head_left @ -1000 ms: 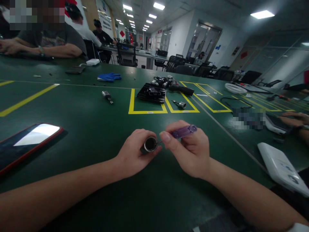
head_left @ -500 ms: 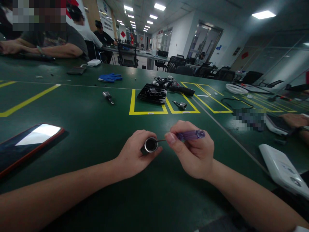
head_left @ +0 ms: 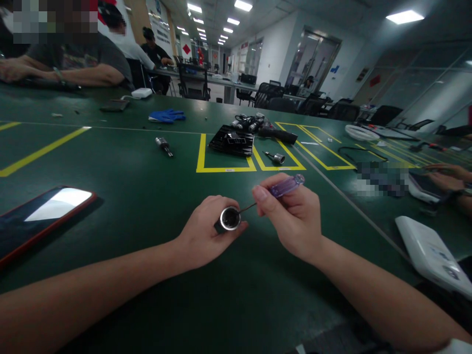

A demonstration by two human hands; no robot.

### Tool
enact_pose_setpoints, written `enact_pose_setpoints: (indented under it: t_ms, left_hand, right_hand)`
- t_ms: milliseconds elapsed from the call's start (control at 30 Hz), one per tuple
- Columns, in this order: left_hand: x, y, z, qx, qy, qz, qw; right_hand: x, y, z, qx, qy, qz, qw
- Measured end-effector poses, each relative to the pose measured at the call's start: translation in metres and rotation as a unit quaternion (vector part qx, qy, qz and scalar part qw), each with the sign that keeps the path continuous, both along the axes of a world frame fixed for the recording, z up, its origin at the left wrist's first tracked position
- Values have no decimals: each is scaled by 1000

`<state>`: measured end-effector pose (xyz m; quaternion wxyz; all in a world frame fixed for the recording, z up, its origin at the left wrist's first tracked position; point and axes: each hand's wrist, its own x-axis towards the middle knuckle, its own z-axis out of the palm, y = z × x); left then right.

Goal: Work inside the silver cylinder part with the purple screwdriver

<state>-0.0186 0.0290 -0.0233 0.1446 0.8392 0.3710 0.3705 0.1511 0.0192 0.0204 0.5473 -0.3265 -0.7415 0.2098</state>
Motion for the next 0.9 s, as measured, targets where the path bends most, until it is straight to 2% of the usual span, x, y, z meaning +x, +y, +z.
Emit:
enact_pose_setpoints:
  t_ms: [100,267,633,767,900]
  left_hand:
    - [0,0,0,-16,-2,10,1000]
    - [0,-1,0,-38,-8,9,999]
    - [0,1,0,-25,-22,9,999]
    - [0,3,-2,-10,-37,-15,999]
    - [0,3,-4,-25,-42,-10,999]
  right_hand:
    - [0,0,0,3,2,-4,1000]
    - [4,-3,1,87,-15,34,996]
    - [6,-3,3,120,-22,71,990]
    - [5,-3,4,146,-62,90,983]
    - [5,-1,4,175,-96,103,974]
